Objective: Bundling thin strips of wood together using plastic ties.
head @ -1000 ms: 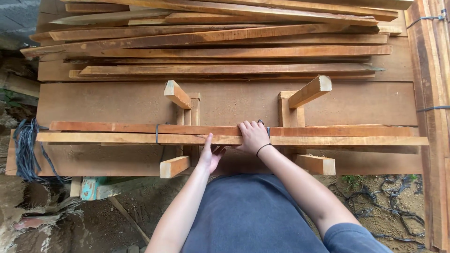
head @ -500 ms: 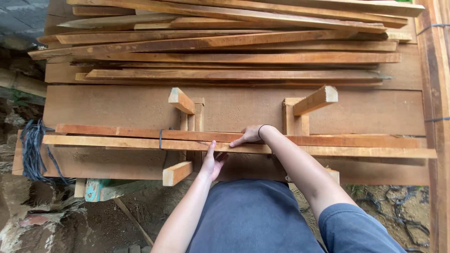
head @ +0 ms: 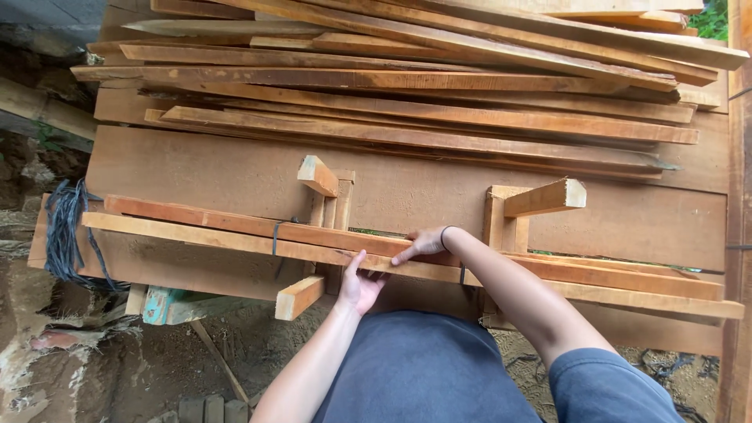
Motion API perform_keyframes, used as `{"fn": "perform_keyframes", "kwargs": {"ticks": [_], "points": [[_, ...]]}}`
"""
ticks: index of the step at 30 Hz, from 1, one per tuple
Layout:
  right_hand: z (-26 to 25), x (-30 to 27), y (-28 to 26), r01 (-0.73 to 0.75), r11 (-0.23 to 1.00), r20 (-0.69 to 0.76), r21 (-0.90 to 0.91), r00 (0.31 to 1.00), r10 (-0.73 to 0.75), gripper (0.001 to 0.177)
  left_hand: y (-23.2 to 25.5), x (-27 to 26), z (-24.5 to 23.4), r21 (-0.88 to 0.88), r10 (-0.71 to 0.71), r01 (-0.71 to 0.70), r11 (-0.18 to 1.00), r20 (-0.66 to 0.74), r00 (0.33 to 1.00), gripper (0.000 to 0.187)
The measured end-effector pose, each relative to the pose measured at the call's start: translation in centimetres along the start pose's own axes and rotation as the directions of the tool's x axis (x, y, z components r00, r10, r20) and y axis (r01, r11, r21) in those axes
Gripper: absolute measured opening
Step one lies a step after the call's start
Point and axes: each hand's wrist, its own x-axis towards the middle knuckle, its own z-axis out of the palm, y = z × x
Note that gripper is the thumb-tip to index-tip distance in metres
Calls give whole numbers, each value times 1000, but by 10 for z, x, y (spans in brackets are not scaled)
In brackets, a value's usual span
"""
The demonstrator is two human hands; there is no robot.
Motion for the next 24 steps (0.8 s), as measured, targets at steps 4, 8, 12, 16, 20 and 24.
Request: {"fn": "perform_keyframes", "kwargs": {"ticks": [4, 8, 12, 16, 20, 24], "points": [[12, -37, -15, -18, 963, -140, -269, 990, -21, 129, -17, 7, -2, -79, -9, 11, 997, 29, 1000, 97], [18, -85, -43, -94, 839, -435, -537, 883, -179, 119, -22, 10, 19, -157, 68, -64, 986, 25, 997, 115], [19, -124, -67, -183, 789, -602, -587, 750, -274, 108, -19, 14, 43, -154, 157, -152, 976, 21, 987, 119], [19, -121, -58, -247, 754, -685, -609, 642, -344, 107, -19, 3, 69, -150, 188, -180, 972, 40, 981, 120], [21, -140, -63, -268, 745, -724, -612, 569, -390, 107, -19, -9, 86, -120, 223, -218, 969, 38, 974, 115], [17, -153, -63, -253, 737, -723, -628, 541, -430, 109, -24, -8, 89, -101, 225, -220, 970, 41, 973, 113]]}}
